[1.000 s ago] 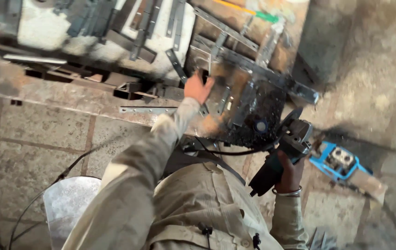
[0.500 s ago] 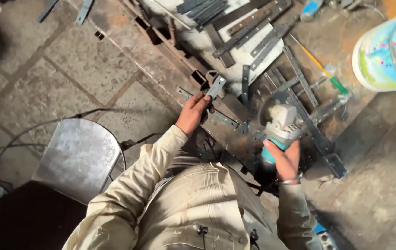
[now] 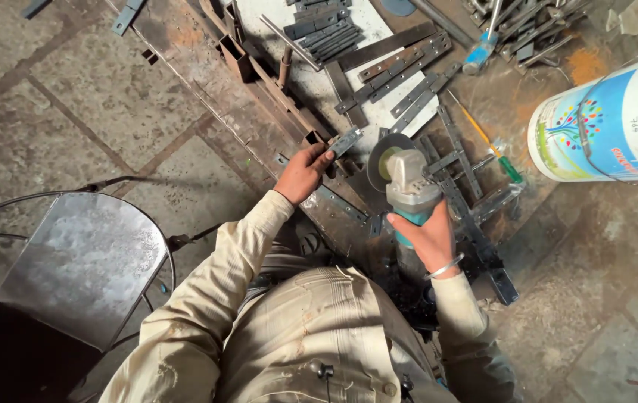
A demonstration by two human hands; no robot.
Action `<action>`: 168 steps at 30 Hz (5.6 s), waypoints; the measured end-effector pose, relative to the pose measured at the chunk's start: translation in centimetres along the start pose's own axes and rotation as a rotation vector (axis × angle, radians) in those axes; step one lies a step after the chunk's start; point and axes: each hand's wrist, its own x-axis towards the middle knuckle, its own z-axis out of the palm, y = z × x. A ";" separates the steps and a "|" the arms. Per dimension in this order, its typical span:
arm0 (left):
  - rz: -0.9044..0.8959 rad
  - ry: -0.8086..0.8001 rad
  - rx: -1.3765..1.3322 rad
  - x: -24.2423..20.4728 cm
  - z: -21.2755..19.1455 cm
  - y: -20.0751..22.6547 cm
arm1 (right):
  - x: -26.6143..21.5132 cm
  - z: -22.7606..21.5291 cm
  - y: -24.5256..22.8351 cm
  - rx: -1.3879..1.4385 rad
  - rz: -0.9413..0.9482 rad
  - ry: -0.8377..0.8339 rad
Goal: The person is assembling and grinding metal hinges and components on a workbench in a workshop.
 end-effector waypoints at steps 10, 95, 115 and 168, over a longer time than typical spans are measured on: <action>0.036 -0.035 0.301 -0.2 -1.2 3.1 | 3.0 1.4 -3.5 -0.341 0.110 -0.026; 0.635 0.178 0.793 -0.5 -2.5 1.2 | 3.7 -0.4 -5.2 0.380 0.328 -0.427; 0.667 0.183 0.785 0.2 -2.8 1.2 | 3.2 -1.1 -3.7 0.454 0.433 -0.433; 0.532 0.147 1.035 -1.4 -2.5 4.8 | 0.3 -0.3 -4.9 -0.613 -0.019 -0.066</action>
